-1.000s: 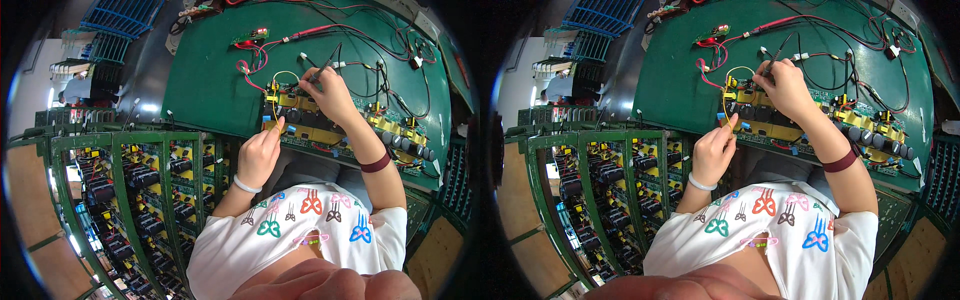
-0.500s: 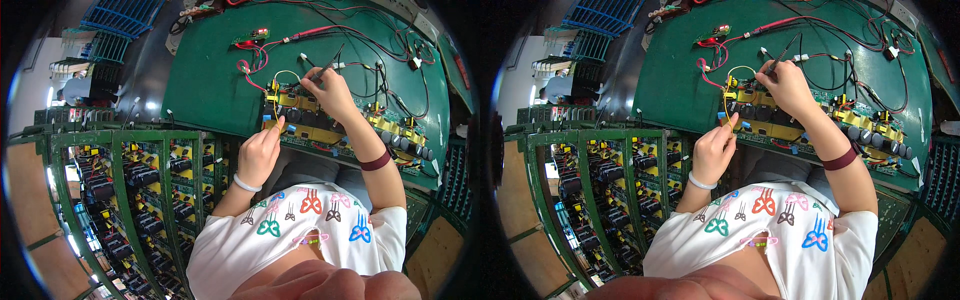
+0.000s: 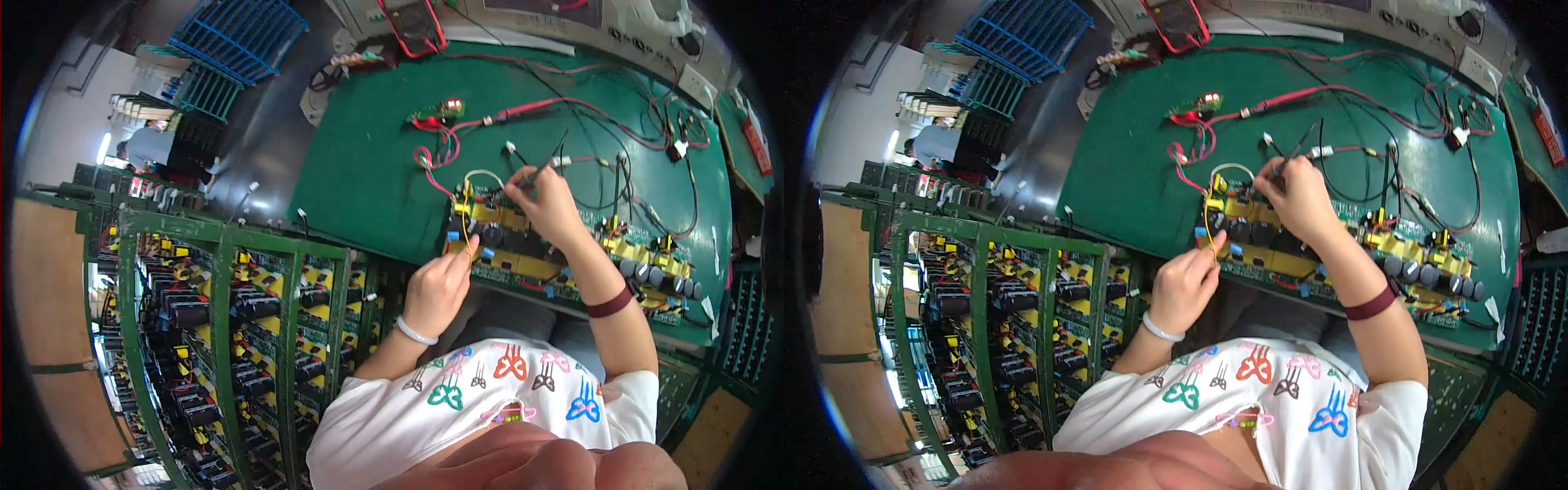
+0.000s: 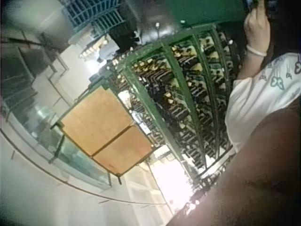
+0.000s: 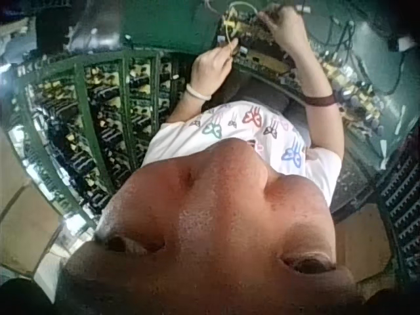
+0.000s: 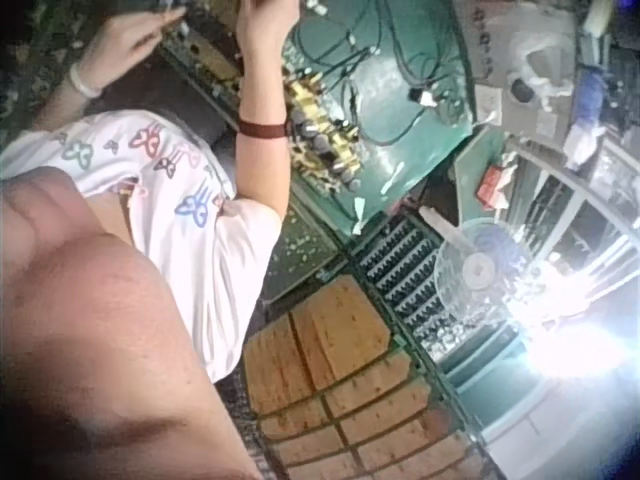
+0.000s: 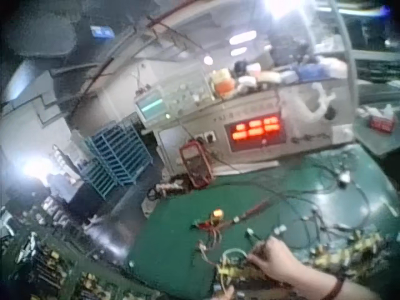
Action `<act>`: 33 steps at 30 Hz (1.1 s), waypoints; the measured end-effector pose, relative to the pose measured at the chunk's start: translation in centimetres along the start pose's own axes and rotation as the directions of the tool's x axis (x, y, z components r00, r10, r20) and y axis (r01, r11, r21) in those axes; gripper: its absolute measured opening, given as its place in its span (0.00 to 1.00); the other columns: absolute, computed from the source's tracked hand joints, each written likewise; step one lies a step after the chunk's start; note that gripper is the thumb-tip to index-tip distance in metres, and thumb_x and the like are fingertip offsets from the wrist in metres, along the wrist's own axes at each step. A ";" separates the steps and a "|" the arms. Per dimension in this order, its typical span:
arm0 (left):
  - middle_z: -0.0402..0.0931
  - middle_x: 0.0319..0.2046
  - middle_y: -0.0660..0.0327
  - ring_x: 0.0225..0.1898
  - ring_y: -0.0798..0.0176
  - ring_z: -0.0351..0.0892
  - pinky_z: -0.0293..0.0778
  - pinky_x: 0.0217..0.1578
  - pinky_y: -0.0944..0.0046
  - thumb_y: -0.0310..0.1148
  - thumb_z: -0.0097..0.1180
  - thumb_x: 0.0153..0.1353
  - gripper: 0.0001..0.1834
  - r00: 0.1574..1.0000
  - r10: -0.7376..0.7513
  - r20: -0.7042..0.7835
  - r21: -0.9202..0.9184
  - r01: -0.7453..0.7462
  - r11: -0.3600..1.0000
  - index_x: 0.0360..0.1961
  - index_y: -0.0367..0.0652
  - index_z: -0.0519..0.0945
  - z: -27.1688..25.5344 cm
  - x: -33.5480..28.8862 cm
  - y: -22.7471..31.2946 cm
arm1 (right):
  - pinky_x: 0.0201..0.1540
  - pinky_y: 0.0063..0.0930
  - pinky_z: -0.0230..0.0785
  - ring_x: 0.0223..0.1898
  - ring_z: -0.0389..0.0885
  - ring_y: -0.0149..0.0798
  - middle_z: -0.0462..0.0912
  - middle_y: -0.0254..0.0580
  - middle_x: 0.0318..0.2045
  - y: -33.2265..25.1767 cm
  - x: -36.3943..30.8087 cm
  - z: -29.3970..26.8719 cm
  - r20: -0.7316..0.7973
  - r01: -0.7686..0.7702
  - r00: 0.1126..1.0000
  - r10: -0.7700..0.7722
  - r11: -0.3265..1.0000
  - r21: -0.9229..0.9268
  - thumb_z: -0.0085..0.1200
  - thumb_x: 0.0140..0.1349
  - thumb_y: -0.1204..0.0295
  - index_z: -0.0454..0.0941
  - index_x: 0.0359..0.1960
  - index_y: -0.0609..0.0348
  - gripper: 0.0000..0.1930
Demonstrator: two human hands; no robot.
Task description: The person connects various colored wires to a green circuit board populated with black cylindrical components. They repeatedly plug and unplug white connectors and red/black test leads into the board's terminals while working at a green table in a workshop environment.
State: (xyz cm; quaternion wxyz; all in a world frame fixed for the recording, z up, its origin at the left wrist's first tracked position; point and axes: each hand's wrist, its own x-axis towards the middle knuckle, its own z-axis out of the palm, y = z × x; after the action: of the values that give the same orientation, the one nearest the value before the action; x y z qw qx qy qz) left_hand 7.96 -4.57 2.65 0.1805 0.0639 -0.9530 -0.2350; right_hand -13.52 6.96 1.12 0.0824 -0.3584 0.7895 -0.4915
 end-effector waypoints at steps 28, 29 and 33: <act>0.78 0.27 0.53 0.25 0.52 0.78 0.75 0.30 0.55 0.19 0.61 0.55 0.29 0.998 -0.049 0.029 -0.017 0.049 0.999 0.61 0.42 0.79 0.2 -0.2 -0.3 | 0.46 0.40 0.61 0.40 0.77 0.44 0.80 0.37 0.29 -1.2 -0.6 0.3 -0.056 0.257 0.963 -0.263 0.961 -0.099 0.60 0.64 0.66 0.80 0.35 0.55 0.07; 0.78 0.27 0.52 0.25 0.52 0.78 0.75 0.30 0.55 0.19 0.61 0.55 0.29 0.998 -0.046 0.034 -0.019 0.047 0.999 0.61 0.42 0.79 0.2 -0.2 -0.3 | 0.46 0.40 0.62 0.40 0.76 0.44 0.80 0.37 0.29 -1.1 -0.7 0.4 -0.052 0.245 0.966 -0.253 0.961 -0.130 0.60 0.64 0.66 0.80 0.35 0.55 0.06; 0.79 0.28 0.51 0.25 0.50 0.77 0.75 0.30 0.54 0.19 0.62 0.54 0.28 0.999 -0.050 0.022 -0.046 0.051 0.998 0.60 0.41 0.80 0.2 -0.1 -0.3 | 0.46 0.40 0.62 0.41 0.77 0.44 0.80 0.37 0.29 -1.4 -0.7 0.6 -0.033 0.212 0.974 -0.224 0.952 -0.219 0.60 0.64 0.66 0.81 0.35 0.55 0.06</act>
State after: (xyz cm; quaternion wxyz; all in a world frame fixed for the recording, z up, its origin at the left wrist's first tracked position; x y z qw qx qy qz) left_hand 7.94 -4.71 2.29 0.1660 0.0811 -0.9471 -0.2624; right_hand -12.07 6.68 1.83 -0.0341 -0.4359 0.7954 -0.4196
